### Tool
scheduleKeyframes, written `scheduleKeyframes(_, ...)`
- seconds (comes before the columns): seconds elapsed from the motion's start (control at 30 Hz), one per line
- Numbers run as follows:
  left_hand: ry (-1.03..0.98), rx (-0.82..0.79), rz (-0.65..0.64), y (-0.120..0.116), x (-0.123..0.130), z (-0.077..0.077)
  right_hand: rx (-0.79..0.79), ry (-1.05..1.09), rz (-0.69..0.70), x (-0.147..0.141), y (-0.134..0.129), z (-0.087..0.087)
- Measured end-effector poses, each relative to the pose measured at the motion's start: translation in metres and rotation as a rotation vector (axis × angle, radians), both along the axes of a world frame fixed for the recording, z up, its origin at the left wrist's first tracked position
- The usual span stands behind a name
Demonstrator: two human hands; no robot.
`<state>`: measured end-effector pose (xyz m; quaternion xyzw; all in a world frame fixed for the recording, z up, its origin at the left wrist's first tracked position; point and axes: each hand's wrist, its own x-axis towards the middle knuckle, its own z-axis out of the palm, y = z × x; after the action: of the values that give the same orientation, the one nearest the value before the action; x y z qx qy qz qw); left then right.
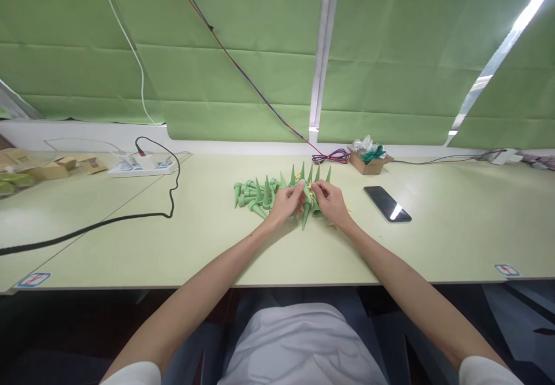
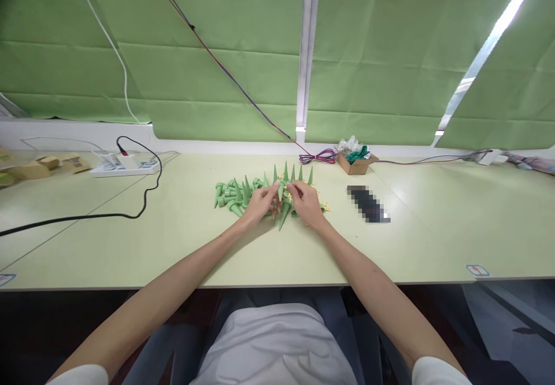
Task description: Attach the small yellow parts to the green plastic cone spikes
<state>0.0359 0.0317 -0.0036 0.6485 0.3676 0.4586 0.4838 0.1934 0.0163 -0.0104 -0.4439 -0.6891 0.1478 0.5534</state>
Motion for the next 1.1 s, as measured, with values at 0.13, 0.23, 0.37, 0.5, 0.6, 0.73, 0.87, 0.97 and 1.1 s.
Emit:
scheduleKeyframes(0.13,0.002,-0.010,-0.050,-0.0010,-0.0015,0.0007,-0.012,-0.003,-0.002,0.0012,-0.0007,-0.0002)
scheduleKeyframes(0.23,0.027,0.002,-0.082,0.0001,-0.0037,0.0001,-0.013,-0.003,-0.007,0.0021,0.0001,-0.0007)
scheduleKeyframes(0.37,0.094,0.052,-0.109,-0.0002,-0.0072,0.0021,-0.023,-0.011,-0.021,0.0029,0.0025,-0.0023)
scheduleKeyframes(0.5,0.122,0.119,-0.130,-0.0037,-0.0091,0.0054,-0.020,-0.030,-0.020,0.0042,0.0041,-0.0034)
scheduleKeyframes(0.6,0.129,0.153,-0.127,-0.0048,-0.0085,0.0045,-0.020,-0.018,-0.008,0.0051,0.0045,-0.0035)
scheduleKeyframes(0.73,0.140,0.231,-0.060,-0.0035,-0.0071,0.0002,-0.048,0.010,0.005,0.0048,0.0040,-0.0032)
scheduleKeyframes(0.87,0.181,0.268,-0.007,-0.0030,-0.0053,-0.0017,-0.033,0.020,0.003,0.0034,0.0033,-0.0025)
scheduleKeyframes(0.97,0.194,0.295,-0.007,-0.0030,-0.0033,-0.0003,-0.017,0.031,-0.008,0.0021,0.0029,-0.0018)
scheduleKeyframes(1.1,0.166,0.328,0.028,-0.0013,-0.0025,0.0005,-0.007,0.039,-0.013,0.0003,0.0021,-0.0012)
